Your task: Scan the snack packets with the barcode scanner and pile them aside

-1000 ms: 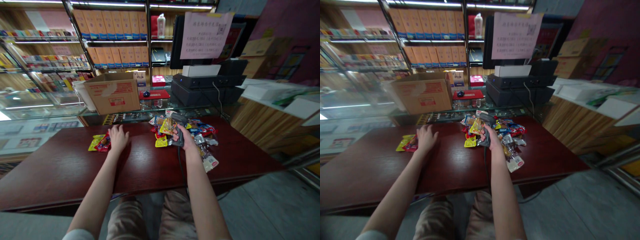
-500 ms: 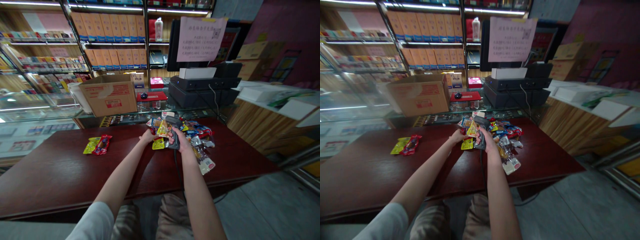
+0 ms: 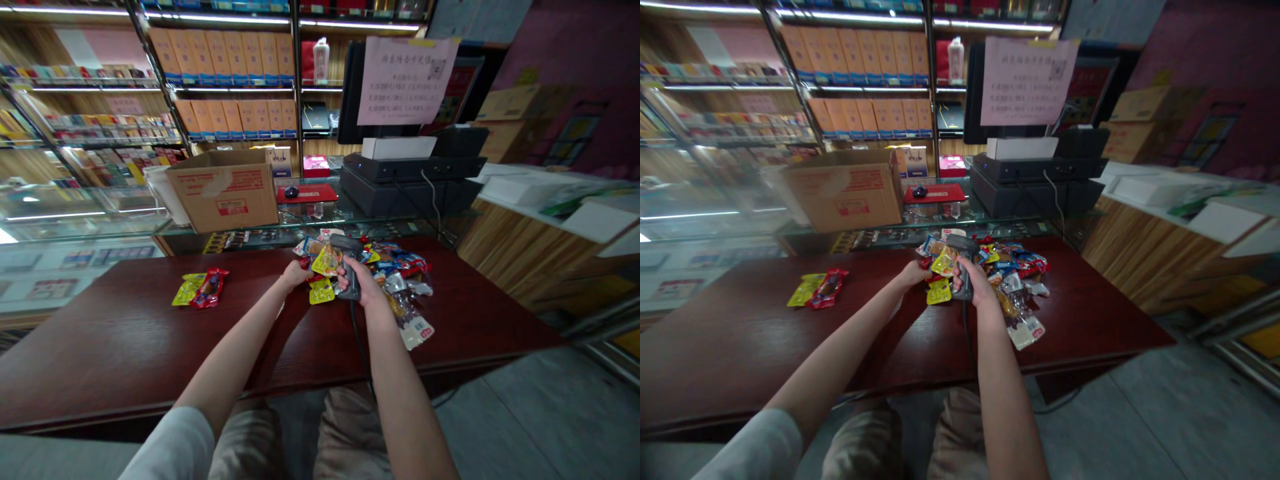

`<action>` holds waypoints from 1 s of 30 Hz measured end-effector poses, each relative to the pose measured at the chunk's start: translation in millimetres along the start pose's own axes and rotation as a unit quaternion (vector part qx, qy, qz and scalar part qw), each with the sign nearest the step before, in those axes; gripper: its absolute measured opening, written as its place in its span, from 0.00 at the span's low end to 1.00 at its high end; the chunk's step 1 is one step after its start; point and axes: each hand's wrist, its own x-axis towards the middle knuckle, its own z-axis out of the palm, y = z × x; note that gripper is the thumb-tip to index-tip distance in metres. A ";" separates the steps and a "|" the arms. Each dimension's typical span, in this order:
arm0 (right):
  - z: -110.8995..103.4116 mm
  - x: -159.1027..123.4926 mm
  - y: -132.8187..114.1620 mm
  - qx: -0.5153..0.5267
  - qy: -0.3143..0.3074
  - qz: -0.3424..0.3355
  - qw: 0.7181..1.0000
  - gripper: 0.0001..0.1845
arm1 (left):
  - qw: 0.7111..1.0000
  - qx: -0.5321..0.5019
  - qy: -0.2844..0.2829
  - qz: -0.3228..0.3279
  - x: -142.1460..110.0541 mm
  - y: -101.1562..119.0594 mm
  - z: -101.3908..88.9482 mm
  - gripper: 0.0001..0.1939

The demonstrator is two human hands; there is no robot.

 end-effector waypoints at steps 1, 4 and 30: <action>0.5 -0.2 -0.1 -0.001 -0.001 0.000 1.000 0.21 | 1.000 -0.004 0.003 0.000 0.6 1.2 -0.3 0.16; 1.3 -0.6 -0.2 -0.004 -0.004 0.005 1.000 0.21 | 1.000 -0.017 0.023 0.007 7.4 7.5 -1.6 0.18; 38.4 -6.4 33.7 -0.085 -0.126 0.027 0.988 0.22 | 0.968 0.094 0.161 0.168 -43.0 23.0 -91.5 0.18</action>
